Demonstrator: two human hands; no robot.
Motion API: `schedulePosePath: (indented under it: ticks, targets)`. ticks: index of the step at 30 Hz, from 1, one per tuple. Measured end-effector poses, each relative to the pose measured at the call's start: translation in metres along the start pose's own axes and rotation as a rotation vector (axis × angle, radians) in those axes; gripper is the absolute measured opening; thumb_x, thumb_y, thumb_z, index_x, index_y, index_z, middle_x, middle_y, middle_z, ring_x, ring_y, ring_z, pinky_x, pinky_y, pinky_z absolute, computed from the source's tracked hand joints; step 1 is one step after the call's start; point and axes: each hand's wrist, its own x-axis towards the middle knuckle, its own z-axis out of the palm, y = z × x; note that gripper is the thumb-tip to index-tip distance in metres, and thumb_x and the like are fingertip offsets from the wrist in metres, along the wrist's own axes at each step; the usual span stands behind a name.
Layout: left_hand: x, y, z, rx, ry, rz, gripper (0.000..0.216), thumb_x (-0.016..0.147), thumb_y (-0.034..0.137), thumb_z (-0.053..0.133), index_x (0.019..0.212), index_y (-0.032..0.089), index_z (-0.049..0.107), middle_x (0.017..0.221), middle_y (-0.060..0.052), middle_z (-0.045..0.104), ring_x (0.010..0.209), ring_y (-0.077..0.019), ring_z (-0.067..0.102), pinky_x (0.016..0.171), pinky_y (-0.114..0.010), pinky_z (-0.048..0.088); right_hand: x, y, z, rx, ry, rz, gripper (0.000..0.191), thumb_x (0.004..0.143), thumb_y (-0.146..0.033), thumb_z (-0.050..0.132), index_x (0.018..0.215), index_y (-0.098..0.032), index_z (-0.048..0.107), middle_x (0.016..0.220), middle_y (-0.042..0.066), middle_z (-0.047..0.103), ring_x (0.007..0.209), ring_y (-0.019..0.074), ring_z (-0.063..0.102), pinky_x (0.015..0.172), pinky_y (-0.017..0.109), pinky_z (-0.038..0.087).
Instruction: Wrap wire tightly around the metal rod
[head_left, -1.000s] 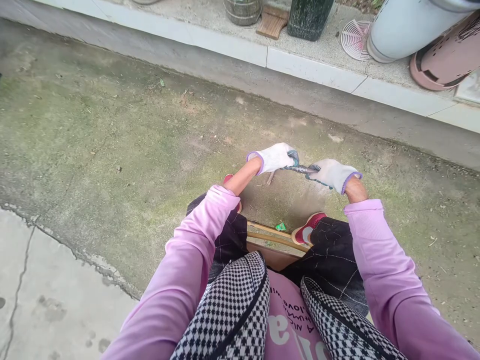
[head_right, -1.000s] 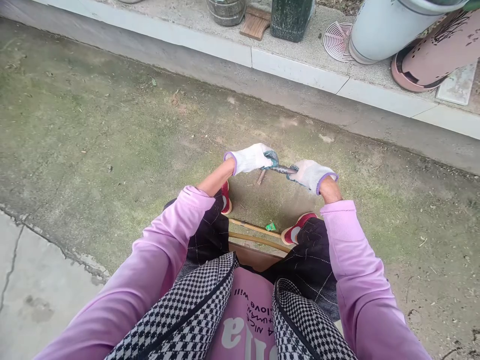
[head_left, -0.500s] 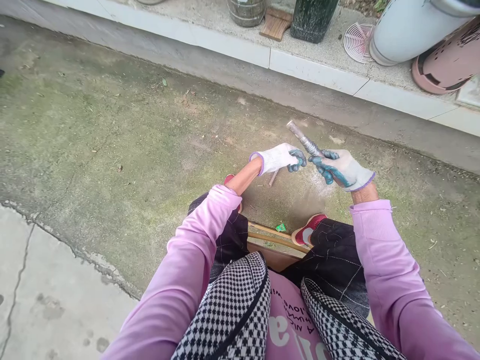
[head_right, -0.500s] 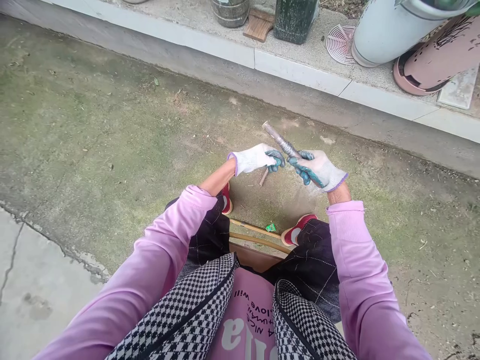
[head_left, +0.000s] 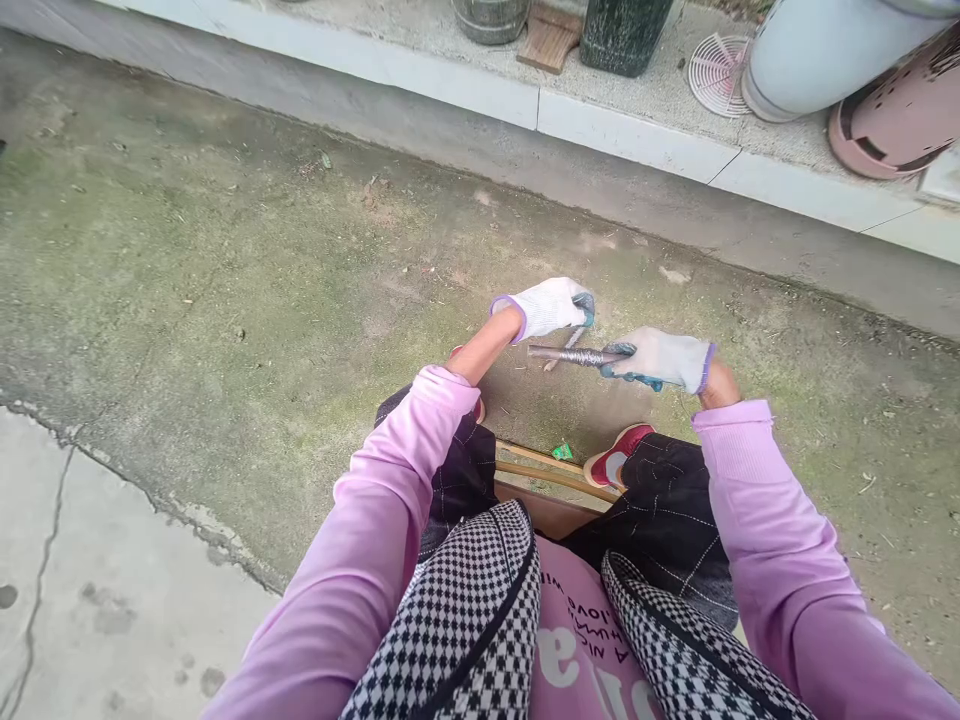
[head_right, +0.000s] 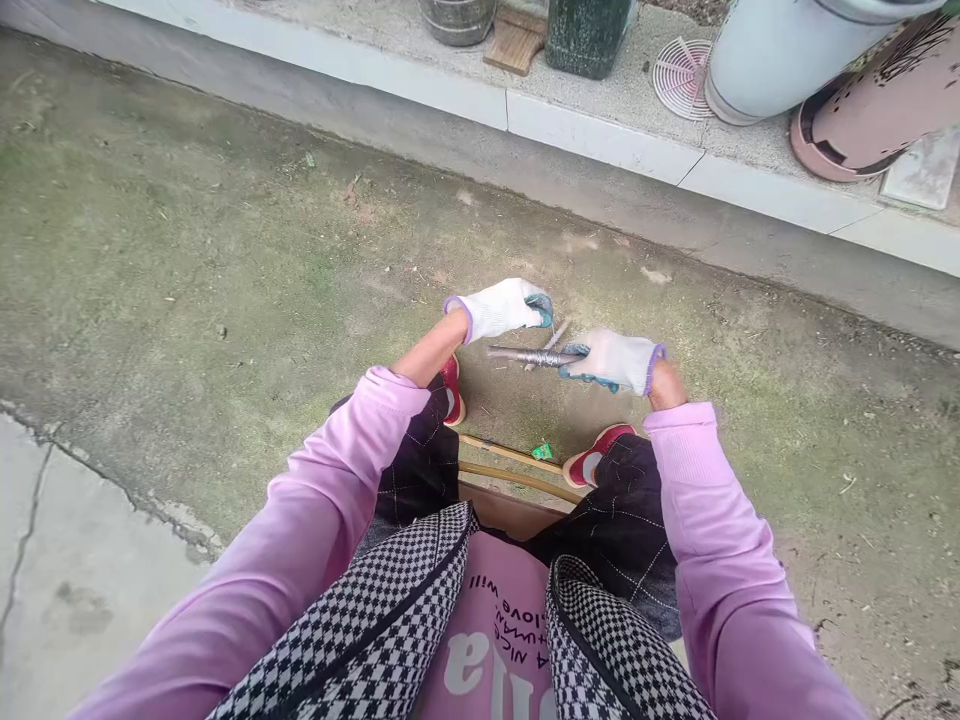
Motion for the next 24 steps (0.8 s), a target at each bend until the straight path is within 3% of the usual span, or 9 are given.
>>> schedulePosePath:
  ticks: [4,9,12,16,21,24]
  targets:
    - [-0.003,0.01,0.004,0.127,-0.017,-0.047,0.014,0.091,0.017,0.064,0.084,0.017,0.076,0.076,-0.001,0.068,0.078,-0.0161,0.049,0.08,-0.033,0.043,0.011,-0.005,-0.005,-0.414,0.14,0.123,0.028,0.104,-0.037,0.068,0.111,-0.019,0.09,0.085,0.008,0.08,0.074,0.0222,0.072,0.065,0.031,0.046]
    - [-0.003,0.017,0.004,0.155,-0.028,-0.032,0.025,0.099,0.019,0.06,0.104,0.018,0.084,0.087,-0.003,0.075,0.082,-0.0174,0.056,0.082,-0.032,0.045,0.017,0.005,-0.015,-0.521,0.222,0.123,0.038,0.108,-0.041,0.063,0.124,-0.019,0.09,0.11,0.015,0.088,0.095,0.028,0.08,0.074,0.032,0.049]
    - [-0.003,0.016,0.001,0.166,-0.021,-0.036,0.03,0.099,0.02,0.06,0.111,0.017,0.087,0.09,-0.003,0.077,0.083,-0.0187,0.06,0.083,-0.032,0.047,0.018,0.011,-0.016,-0.512,0.247,0.114,0.04,0.107,-0.044,0.064,0.125,-0.02,0.09,0.11,0.014,0.088,0.096,0.0292,0.08,0.075,0.032,0.049]
    - [-0.003,0.014,-0.001,0.175,0.038,-0.056,0.024,0.097,0.019,0.062,0.101,0.017,0.086,0.086,-0.003,0.074,0.08,-0.0184,0.058,0.083,-0.032,0.047,0.019,0.012,-0.014,-0.47,0.236,0.118,0.033,0.104,-0.042,0.068,0.117,-0.02,0.089,0.104,0.013,0.087,0.089,0.0268,0.077,0.072,0.032,0.048]
    - [0.0,0.017,0.011,-0.197,0.013,-0.069,0.014,0.091,0.011,0.066,0.092,0.016,0.079,0.073,0.002,0.065,0.067,-0.0126,0.052,0.069,-0.026,0.046,0.021,0.016,-0.017,-0.357,0.393,0.139,0.023,0.103,-0.038,0.071,0.097,-0.019,0.083,0.081,0.008,0.077,0.075,0.0224,0.068,0.067,0.032,0.043]
    - [0.005,0.016,0.02,-0.408,0.016,-0.072,0.014,0.088,0.007,0.068,0.092,0.014,0.078,0.073,0.003,0.065,0.064,-0.0096,0.052,0.065,-0.023,0.047,0.018,0.021,-0.019,-0.045,0.516,0.129,0.019,0.098,-0.036,0.075,0.087,-0.021,0.076,0.069,0.002,0.067,0.063,0.0183,0.061,0.059,0.03,0.043]
